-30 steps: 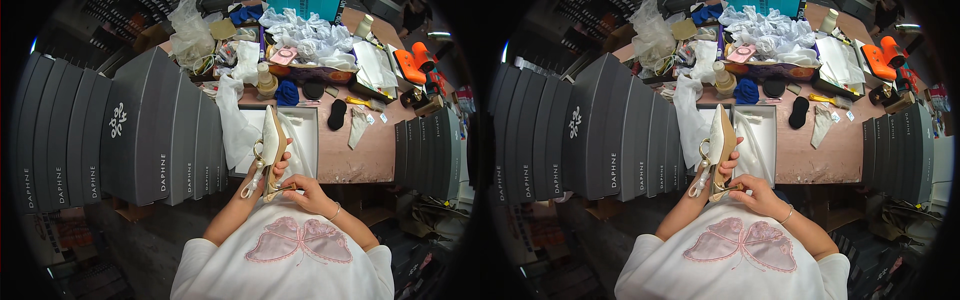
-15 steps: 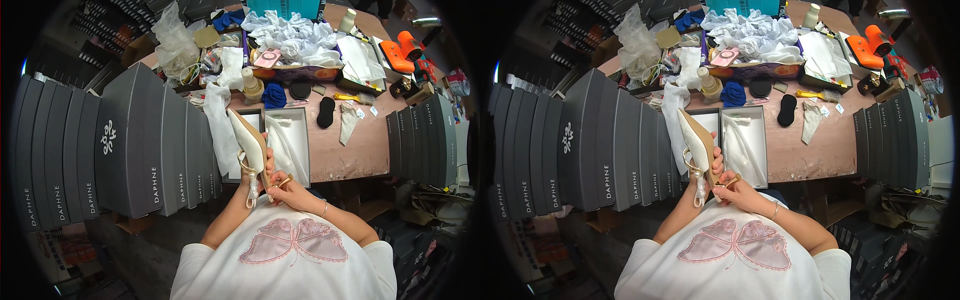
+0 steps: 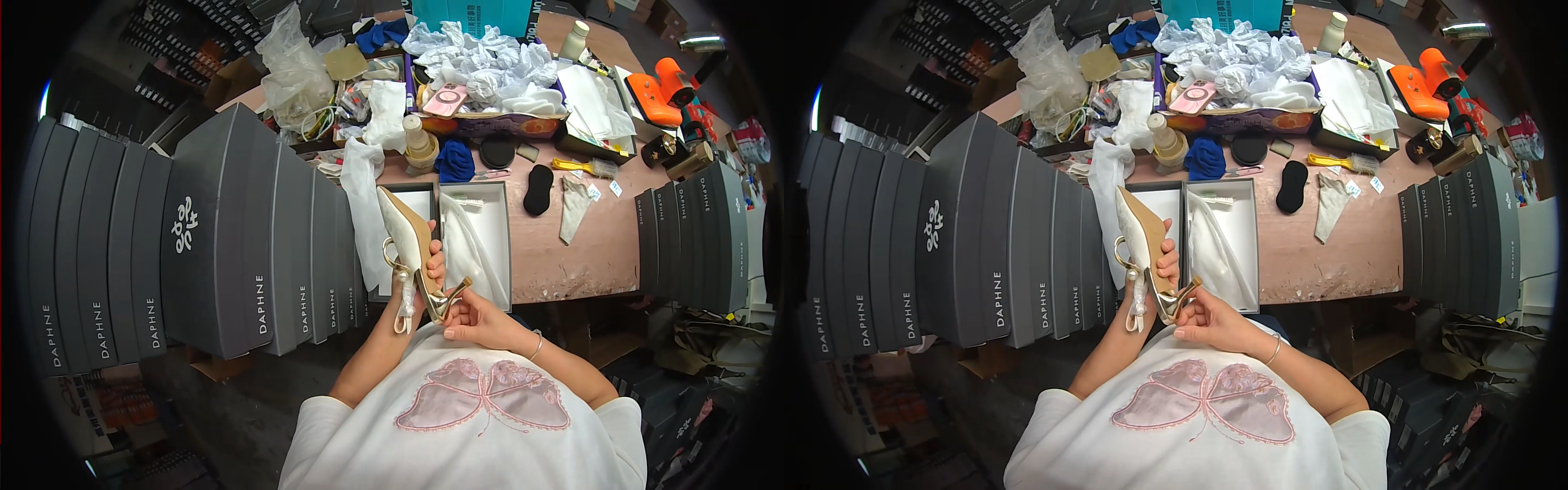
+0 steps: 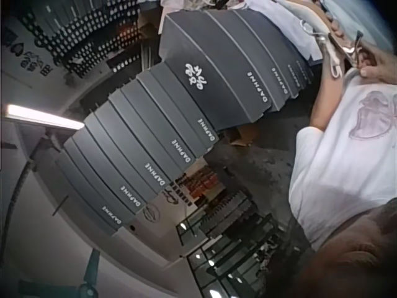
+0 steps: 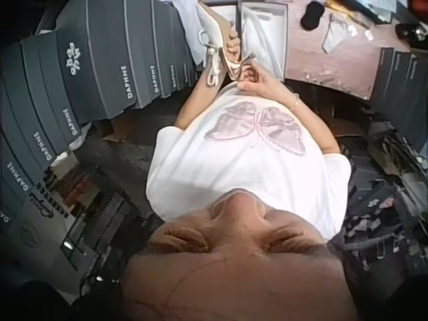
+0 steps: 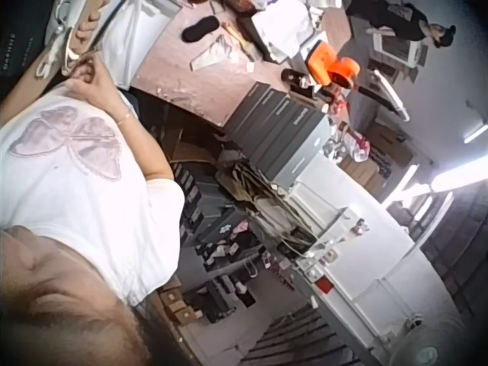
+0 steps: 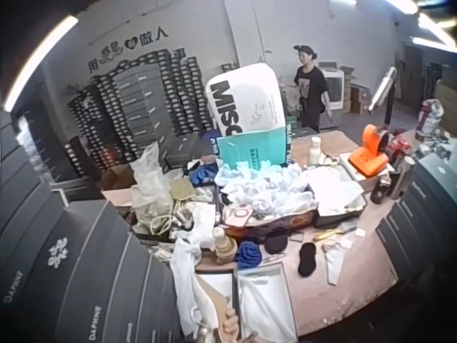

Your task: Packing white high-heeled shoes into shoeboxes with protective tissue and foam padding.

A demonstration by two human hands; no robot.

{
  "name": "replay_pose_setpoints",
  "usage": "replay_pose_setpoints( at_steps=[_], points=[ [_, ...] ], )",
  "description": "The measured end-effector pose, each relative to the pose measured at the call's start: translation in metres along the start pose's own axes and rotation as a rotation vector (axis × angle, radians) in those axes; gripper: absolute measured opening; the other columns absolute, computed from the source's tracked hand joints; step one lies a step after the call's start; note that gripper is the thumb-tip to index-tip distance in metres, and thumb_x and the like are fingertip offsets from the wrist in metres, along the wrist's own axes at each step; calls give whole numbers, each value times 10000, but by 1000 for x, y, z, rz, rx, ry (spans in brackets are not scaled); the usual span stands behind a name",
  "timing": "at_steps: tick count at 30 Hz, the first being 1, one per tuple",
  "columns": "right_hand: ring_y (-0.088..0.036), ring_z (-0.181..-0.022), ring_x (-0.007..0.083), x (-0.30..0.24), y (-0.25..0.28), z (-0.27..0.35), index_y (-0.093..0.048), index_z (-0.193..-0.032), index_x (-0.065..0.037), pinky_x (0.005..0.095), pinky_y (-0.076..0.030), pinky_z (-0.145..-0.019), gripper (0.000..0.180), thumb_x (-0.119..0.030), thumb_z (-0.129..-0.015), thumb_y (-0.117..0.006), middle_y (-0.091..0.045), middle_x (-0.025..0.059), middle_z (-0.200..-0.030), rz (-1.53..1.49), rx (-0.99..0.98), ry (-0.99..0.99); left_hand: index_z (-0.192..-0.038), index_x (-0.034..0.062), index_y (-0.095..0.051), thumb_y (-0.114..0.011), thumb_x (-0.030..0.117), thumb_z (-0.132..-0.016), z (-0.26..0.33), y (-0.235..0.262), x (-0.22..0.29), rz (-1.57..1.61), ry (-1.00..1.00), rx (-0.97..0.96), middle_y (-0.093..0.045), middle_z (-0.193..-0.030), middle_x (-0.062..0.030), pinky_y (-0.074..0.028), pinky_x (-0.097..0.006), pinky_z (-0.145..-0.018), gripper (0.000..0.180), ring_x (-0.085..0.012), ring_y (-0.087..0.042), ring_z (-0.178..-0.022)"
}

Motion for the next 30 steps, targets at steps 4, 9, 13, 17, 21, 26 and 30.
replay_pose_setpoints(
  at_steps=[4, 9, 13, 17, 21, 26, 30],
  points=[
    [-546, -831, 78, -1, 2, -1, -387, -1235, -4, 211, -480, -746, 485, -130, -868, -678, -553, 47, -947, -47, 49, 3, -1369, 45, -361, -668, 188, -835, 7, -1, 1, -158, -45, 92, -522, -954, -117, -533, -258, -581, 632, -171, -547, -699],
    [-572, -878, 135, 3, 4, -1, -366, -1309, 3, 272, -492, -797, 570, -202, -874, -672, -569, 72, -979, 18, 39, -1, -1366, 58, -369, -619, 257, -873, 9, -7, 1, -350, -110, 193, -541, -909, -110, -535, -264, -546, 587, -167, -565, -639],
    [-576, -898, 150, 6, 6, 1, -373, -1313, -21, 280, -488, -800, 528, -214, -900, -639, -570, 82, -1011, -77, 53, -36, -1361, 71, -386, -597, 288, -885, 11, -17, -2, -368, -110, 173, -551, -890, -99, -522, -263, -507, 564, -157, -566, -617],
    [-554, -941, 134, 0, 13, 0, -390, -1296, -28, 275, -478, -797, 497, -216, -905, -633, -551, 77, -1077, -28, 193, -1, -1364, 75, -385, -591, 295, -888, 11, -22, -4, -411, -100, 137, -552, -885, -98, -507, -262, -476, 563, -151, -565, -617],
    [-519, -1039, 154, -21, 15, 5, -411, -1305, -46, 293, -464, -829, 548, -237, -864, -675, -532, 90, -1124, 363, 488, 396, -1372, 84, -381, -589, 284, -887, 14, -16, -4, -425, -100, 136, -550, -880, -103, -506, -261, -478, 564, -158, -571, -623],
    [-494, -1139, 274, -52, -9, 20, -364, -1402, -132, 600, -141, -1079, 858, -420, -689, -745, -518, 85, -1212, 1536, 376, 563, -1173, -2, -512, -538, 204, -886, 19, 2, -1, -334, -74, 358, -595, -894, -132, -544, -283, -579, 354, -190, -607, -669],
    [-479, -1162, 254, -61, -15, 14, -365, -1402, -118, 593, -158, -1077, 825, -471, -734, -697, -546, 85, -1162, 1553, 203, 514, -1025, -32, -553, -447, 238, -906, 18, -1, 4, -367, -141, 514, -614, -867, -159, -554, -311, -659, 313, -211, -626, -715]
  ],
)
Point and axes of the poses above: each hand's wrist, its own z-axis away from the middle knuckle, its own y-axis out of the back of the hand, x = y × z, the point moved 3 cm from there along -z, towards the middle knuckle
